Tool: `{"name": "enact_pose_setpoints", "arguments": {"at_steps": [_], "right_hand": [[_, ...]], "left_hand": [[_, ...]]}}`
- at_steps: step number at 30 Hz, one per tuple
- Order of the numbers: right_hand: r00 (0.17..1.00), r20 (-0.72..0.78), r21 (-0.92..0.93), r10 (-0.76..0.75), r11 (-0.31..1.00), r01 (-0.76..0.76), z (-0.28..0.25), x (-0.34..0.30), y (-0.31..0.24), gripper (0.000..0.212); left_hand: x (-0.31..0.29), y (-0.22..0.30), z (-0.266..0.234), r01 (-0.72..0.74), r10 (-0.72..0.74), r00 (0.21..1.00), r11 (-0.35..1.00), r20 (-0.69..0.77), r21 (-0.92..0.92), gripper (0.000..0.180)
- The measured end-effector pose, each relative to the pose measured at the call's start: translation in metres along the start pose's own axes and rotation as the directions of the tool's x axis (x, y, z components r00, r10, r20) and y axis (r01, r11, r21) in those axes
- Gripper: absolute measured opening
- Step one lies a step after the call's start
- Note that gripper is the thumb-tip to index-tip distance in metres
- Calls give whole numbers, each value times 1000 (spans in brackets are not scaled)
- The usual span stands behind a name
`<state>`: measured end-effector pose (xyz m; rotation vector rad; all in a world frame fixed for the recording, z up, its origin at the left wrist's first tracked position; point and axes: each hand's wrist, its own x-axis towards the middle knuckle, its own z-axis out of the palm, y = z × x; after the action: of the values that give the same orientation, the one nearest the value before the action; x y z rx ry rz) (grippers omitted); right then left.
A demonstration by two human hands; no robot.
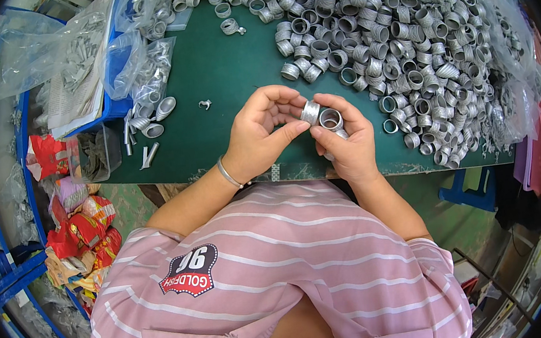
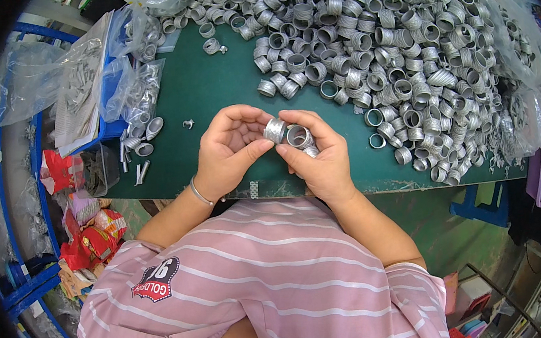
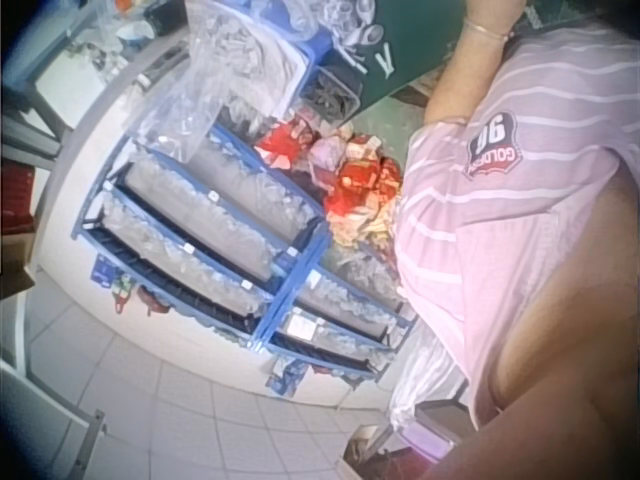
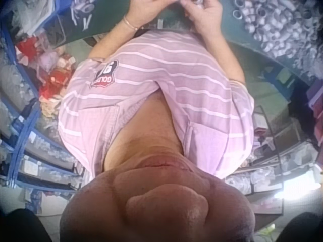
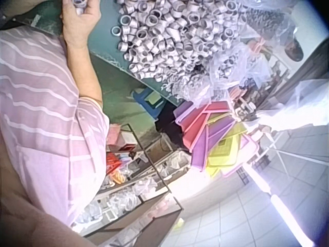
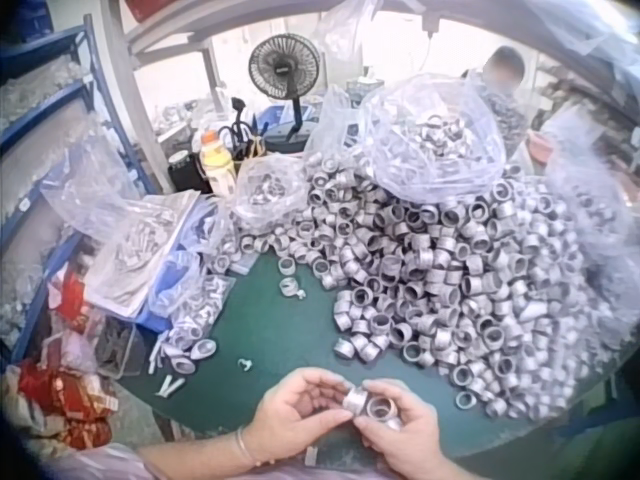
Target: The person picks up small metal rings and inserts other small metal components into them by hand, repeating this process for multiple sets of parts.
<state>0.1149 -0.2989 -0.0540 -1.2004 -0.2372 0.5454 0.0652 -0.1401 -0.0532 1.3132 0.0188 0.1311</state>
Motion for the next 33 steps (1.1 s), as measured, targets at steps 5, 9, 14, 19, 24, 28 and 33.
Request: {"name": "enact_pose_setpoints", "arguments": {"at_steps": [5,9,14,19,24,28,33], "right_hand": [[988,62,338,143,928,-156,-7,2,5,30],[982,109,271,156,945,-180,-4,2,7,32],[911,359,708,203,576,-408,-15,2,12,34],[908,374,801,188,428,-419,-19,-2,8,38],[986,108,804,127,573,-161,-57,13,-40,25],[899,-412,518,-147,774,364,-125,58,-162,15],[304,-462,-777,-833,545,315,-298,136,-269,27]], "left_hand": [[2,-1,0,-141,140,990,989,30,48,41],[0,0,3,-225,220,974,960,49,167,40],[2,9,5,-320,324,946,920,19,227,39],[12,6,1,-212,276,946,925,-171,315,33],[47,1,-7,-257,334,929,279,157,925,38],[55,-10,-10,-203,272,958,400,95,894,28],[53,-14,-8,-195,214,972,492,99,848,23]]}}
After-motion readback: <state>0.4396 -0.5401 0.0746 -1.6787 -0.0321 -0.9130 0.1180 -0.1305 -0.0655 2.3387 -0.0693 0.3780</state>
